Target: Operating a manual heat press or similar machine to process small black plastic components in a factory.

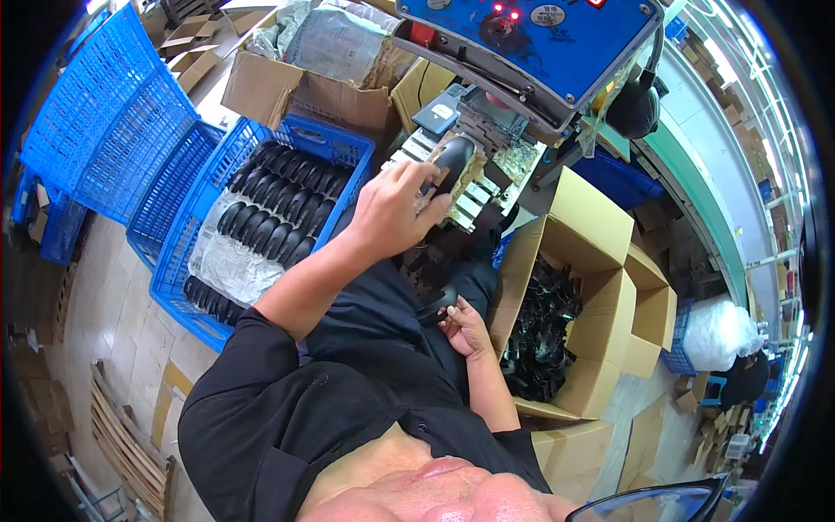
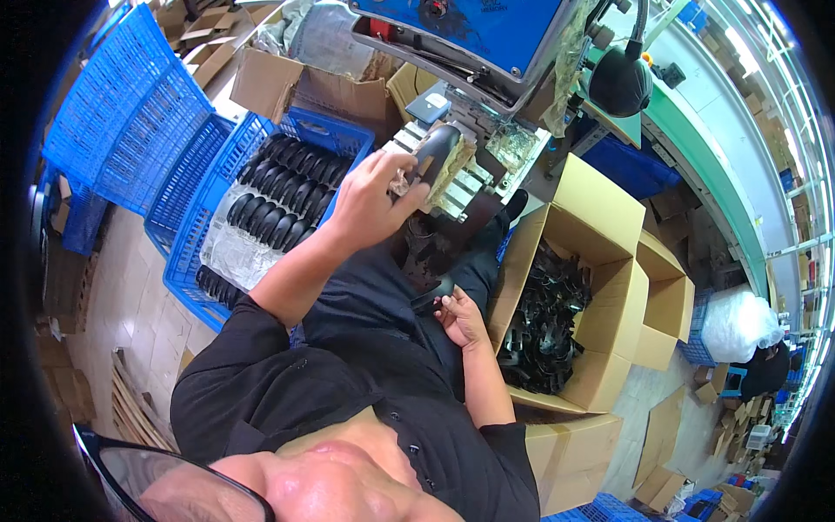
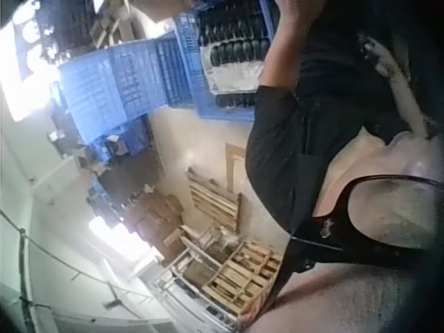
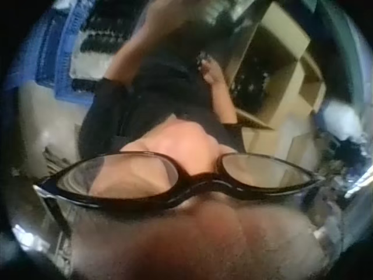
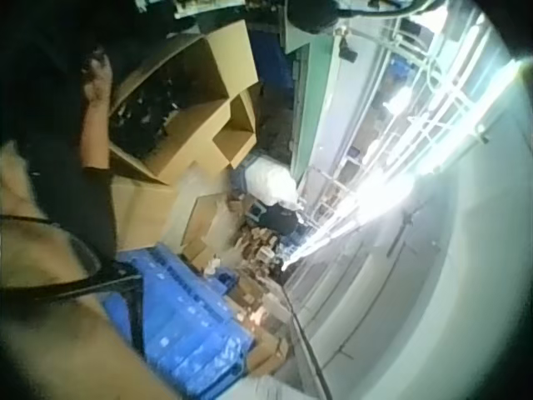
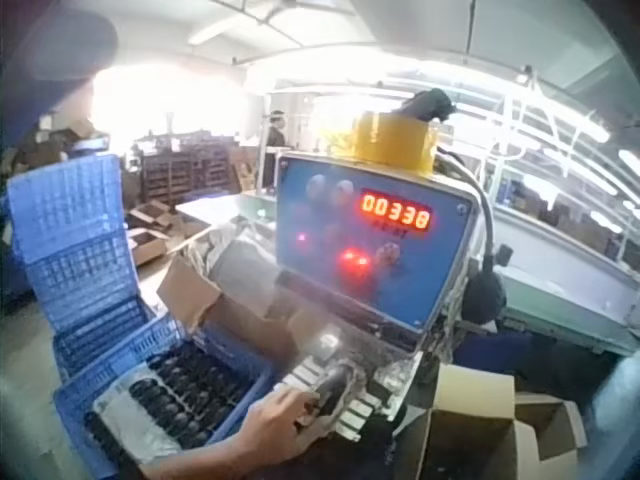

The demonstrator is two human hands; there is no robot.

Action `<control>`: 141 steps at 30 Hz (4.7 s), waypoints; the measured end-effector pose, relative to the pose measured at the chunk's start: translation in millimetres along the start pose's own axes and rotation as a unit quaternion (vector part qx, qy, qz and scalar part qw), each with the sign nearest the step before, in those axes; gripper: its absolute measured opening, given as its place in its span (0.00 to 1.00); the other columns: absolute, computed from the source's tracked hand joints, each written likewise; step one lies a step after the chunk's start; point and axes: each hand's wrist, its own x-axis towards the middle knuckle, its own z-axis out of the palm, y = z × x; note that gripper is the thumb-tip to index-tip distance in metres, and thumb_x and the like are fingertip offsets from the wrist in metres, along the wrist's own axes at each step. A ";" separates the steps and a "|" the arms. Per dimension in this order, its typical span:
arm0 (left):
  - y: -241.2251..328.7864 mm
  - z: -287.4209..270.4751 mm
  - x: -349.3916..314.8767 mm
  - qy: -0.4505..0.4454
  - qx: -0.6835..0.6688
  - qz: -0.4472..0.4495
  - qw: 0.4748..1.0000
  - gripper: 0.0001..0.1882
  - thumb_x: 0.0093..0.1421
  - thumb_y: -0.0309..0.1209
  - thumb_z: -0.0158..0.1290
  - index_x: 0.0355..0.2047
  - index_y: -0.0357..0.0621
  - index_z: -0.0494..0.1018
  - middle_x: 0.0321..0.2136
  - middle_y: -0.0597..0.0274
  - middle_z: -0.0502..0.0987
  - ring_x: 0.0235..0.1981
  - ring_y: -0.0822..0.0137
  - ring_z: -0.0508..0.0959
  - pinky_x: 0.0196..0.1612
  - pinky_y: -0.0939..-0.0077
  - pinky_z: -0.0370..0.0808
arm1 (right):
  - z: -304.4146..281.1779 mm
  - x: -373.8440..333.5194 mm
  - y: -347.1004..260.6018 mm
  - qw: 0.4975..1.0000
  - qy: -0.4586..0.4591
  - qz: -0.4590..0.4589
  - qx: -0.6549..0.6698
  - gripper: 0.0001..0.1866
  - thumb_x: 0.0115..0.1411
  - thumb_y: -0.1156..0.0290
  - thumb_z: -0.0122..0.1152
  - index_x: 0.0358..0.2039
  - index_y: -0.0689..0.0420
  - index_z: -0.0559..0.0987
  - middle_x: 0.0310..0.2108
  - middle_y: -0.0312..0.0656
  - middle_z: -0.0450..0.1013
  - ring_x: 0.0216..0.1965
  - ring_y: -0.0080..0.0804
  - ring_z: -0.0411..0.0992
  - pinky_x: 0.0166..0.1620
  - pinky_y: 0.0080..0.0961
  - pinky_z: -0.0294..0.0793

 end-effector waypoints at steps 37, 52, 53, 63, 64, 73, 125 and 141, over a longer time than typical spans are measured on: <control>-52.3 -32.6 -47.8 0.150 0.100 0.020 0.983 0.22 0.50 0.30 0.75 0.42 0.39 0.78 0.40 0.51 0.83 0.42 0.49 0.82 0.47 0.58 0.81 | 220.1 62.1 -173.3 0.911 0.037 -0.321 -0.255 0.35 0.67 0.77 0.72 0.70 0.71 0.67 0.37 0.34 0.78 0.34 0.18 0.74 0.39 0.19 0.75; -102.7 -76.9 -140.6 0.102 0.183 -0.171 0.963 0.21 0.53 0.39 0.72 0.41 0.40 0.79 0.39 0.49 0.82 0.45 0.46 0.82 0.50 0.54 0.79 | 243.8 94.0 -161.4 0.865 0.128 -0.370 -0.315 0.36 0.65 0.75 0.75 0.68 0.65 0.67 0.32 0.36 0.72 0.23 0.20 0.71 0.25 0.20 0.80; -104.9 -78.2 -141.4 0.106 0.190 -0.171 0.961 0.21 0.53 0.38 0.72 0.41 0.39 0.79 0.39 0.49 0.82 0.44 0.47 0.82 0.49 0.55 0.79 | 244.7 96.8 -160.2 0.871 0.128 -0.364 -0.304 0.35 0.64 0.75 0.76 0.67 0.65 0.67 0.32 0.36 0.71 0.23 0.19 0.71 0.24 0.21 0.79; -111.2 -87.4 -150.9 0.107 0.211 -0.195 0.952 0.21 0.53 0.39 0.72 0.41 0.40 0.80 0.40 0.48 0.82 0.46 0.46 0.83 0.50 0.55 0.81 | 236.0 105.8 -154.2 0.860 0.121 -0.369 -0.331 0.33 0.66 0.71 0.75 0.66 0.64 0.70 0.30 0.34 0.72 0.20 0.16 0.69 0.21 0.18 0.75; -110.5 -86.9 -150.5 0.109 0.212 -0.193 0.952 0.21 0.53 0.39 0.72 0.41 0.40 0.80 0.39 0.48 0.82 0.45 0.46 0.83 0.49 0.55 0.81 | 236.7 105.8 -153.1 0.859 0.126 -0.369 -0.331 0.32 0.67 0.70 0.74 0.66 0.64 0.70 0.29 0.34 0.73 0.20 0.16 0.69 0.22 0.18 0.75; -98.1 -82.1 -135.8 0.109 0.250 -0.120 0.955 0.22 0.51 0.37 0.74 0.41 0.42 0.78 0.38 0.52 0.82 0.42 0.49 0.83 0.47 0.57 0.81 | 235.9 106.1 -147.4 0.864 0.131 -0.380 -0.304 0.29 0.66 0.70 0.75 0.64 0.63 0.73 0.33 0.35 0.73 0.21 0.18 0.70 0.23 0.20 0.75; -24.8 48.2 19.0 0.122 0.109 0.094 0.982 0.20 0.55 0.39 0.73 0.43 0.41 0.83 0.40 0.58 0.85 0.40 0.55 0.84 0.40 0.63 0.83 | 141.4 -23.4 -80.0 0.830 0.284 -0.399 -0.268 0.42 0.57 0.83 0.76 0.68 0.58 0.64 0.47 0.38 0.70 0.44 0.23 0.71 0.51 0.23 0.76; 46.4 94.6 -63.1 -0.280 -0.454 -0.297 0.792 0.18 0.70 0.37 0.64 0.47 0.29 0.82 0.35 0.62 0.85 0.36 0.74 0.80 0.43 0.74 0.79 | 156.0 -47.8 -87.9 0.639 0.326 -0.453 -0.529 0.48 0.55 0.72 0.80 0.72 0.65 0.62 0.49 0.47 0.72 0.48 0.37 0.75 0.53 0.32 0.79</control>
